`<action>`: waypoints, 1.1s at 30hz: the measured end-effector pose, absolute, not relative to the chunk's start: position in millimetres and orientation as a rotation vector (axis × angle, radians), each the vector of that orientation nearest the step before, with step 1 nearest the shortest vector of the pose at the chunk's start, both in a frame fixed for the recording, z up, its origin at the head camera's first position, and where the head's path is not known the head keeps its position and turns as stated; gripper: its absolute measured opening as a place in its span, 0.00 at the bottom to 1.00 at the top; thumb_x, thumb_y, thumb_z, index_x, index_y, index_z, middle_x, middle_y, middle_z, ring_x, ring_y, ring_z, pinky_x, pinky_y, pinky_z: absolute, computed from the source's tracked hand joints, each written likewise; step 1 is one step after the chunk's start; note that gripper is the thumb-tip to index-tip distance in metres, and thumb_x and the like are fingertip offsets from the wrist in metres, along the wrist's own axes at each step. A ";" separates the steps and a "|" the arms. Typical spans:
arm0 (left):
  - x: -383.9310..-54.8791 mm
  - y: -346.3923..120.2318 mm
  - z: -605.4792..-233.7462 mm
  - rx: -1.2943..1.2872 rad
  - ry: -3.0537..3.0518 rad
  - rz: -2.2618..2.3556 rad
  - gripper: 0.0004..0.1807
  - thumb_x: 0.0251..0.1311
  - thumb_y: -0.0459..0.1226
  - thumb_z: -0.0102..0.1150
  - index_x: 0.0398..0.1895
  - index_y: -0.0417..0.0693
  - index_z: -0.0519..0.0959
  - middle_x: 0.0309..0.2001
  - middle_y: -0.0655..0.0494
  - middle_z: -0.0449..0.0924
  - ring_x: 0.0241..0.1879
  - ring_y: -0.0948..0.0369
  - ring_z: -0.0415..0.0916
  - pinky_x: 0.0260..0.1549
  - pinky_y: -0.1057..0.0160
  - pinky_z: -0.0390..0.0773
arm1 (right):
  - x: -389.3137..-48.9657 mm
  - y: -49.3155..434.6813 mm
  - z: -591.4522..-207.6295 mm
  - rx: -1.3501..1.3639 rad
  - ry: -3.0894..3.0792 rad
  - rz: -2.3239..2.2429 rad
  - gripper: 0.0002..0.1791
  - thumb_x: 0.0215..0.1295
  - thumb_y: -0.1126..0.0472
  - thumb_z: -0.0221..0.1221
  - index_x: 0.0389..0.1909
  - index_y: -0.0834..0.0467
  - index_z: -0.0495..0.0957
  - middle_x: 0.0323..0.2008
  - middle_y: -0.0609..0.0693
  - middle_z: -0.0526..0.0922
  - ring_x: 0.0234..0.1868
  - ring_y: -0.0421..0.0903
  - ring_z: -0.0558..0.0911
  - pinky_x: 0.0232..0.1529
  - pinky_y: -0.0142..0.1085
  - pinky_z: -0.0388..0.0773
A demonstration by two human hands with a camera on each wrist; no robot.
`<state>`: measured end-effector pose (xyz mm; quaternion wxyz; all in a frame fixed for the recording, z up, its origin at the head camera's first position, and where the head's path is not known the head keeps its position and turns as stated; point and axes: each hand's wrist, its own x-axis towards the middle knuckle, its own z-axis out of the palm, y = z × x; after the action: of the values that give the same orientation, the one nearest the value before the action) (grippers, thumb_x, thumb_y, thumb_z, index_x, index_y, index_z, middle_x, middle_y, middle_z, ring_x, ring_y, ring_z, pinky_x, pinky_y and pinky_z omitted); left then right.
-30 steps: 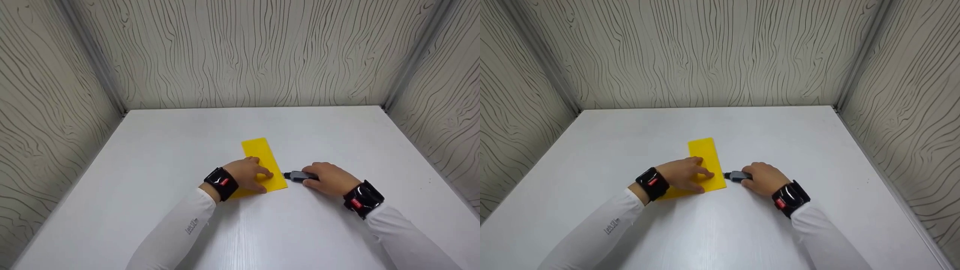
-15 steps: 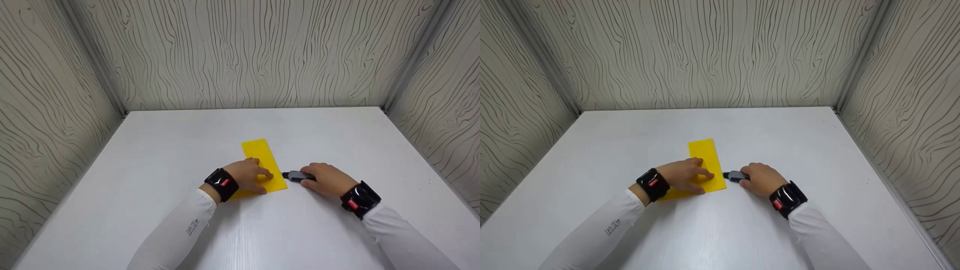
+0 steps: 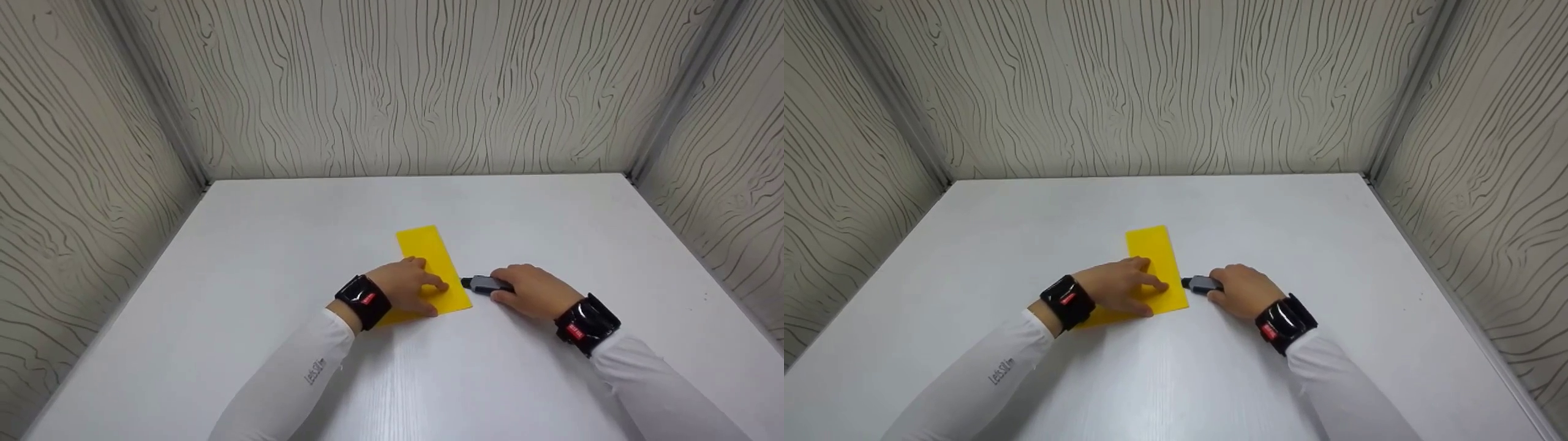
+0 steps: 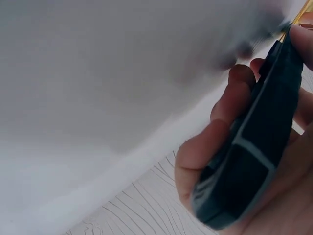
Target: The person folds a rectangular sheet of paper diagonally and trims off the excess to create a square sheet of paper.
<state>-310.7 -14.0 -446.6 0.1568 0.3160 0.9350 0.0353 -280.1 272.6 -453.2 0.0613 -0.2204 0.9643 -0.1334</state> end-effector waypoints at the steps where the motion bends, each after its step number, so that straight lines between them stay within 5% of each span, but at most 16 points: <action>1: -310.7 -14.1 -446.3 0.901 2.676 0.103 0.29 0.71 0.61 0.67 0.74 0.78 0.79 0.77 0.45 0.70 0.80 0.45 0.66 0.78 0.43 0.71 | -280.7 272.4 -453.4 -0.661 2.914 -0.408 0.20 0.78 0.53 0.65 0.62 0.61 0.83 0.48 0.55 0.88 0.45 0.51 0.81 0.58 0.56 0.82; 12: -310.4 -14.5 -445.0 0.899 2.671 0.106 0.29 0.71 0.61 0.67 0.74 0.77 0.78 0.79 0.44 0.69 0.82 0.43 0.63 0.79 0.41 0.69 | -282.6 269.9 -453.5 -0.594 2.926 -0.364 0.16 0.76 0.48 0.67 0.47 0.58 0.81 0.30 0.47 0.77 0.33 0.46 0.74 0.37 0.41 0.70; 24: -314.3 -13.2 -448.3 0.919 2.678 0.090 0.29 0.70 0.60 0.68 0.73 0.78 0.79 0.73 0.46 0.73 0.79 0.44 0.67 0.77 0.44 0.73 | -287.5 281.7 -455.7 -0.715 2.966 -0.273 0.18 0.74 0.41 0.67 0.43 0.52 0.77 0.25 0.44 0.67 0.30 0.46 0.71 0.33 0.40 0.62; 33: -315.8 -12.6 -450.0 0.888 2.667 0.098 0.29 0.70 0.61 0.68 0.73 0.79 0.79 0.78 0.45 0.69 0.82 0.44 0.64 0.78 0.41 0.71 | -293.1 282.2 -459.9 -0.655 2.907 -0.289 0.19 0.75 0.42 0.66 0.47 0.53 0.77 0.27 0.46 0.72 0.31 0.46 0.74 0.36 0.41 0.66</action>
<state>-315.8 -12.6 -450.0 0.1639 0.3116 0.9353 0.0345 -293.1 282.2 -459.9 0.0736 -0.2182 0.9683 -0.0964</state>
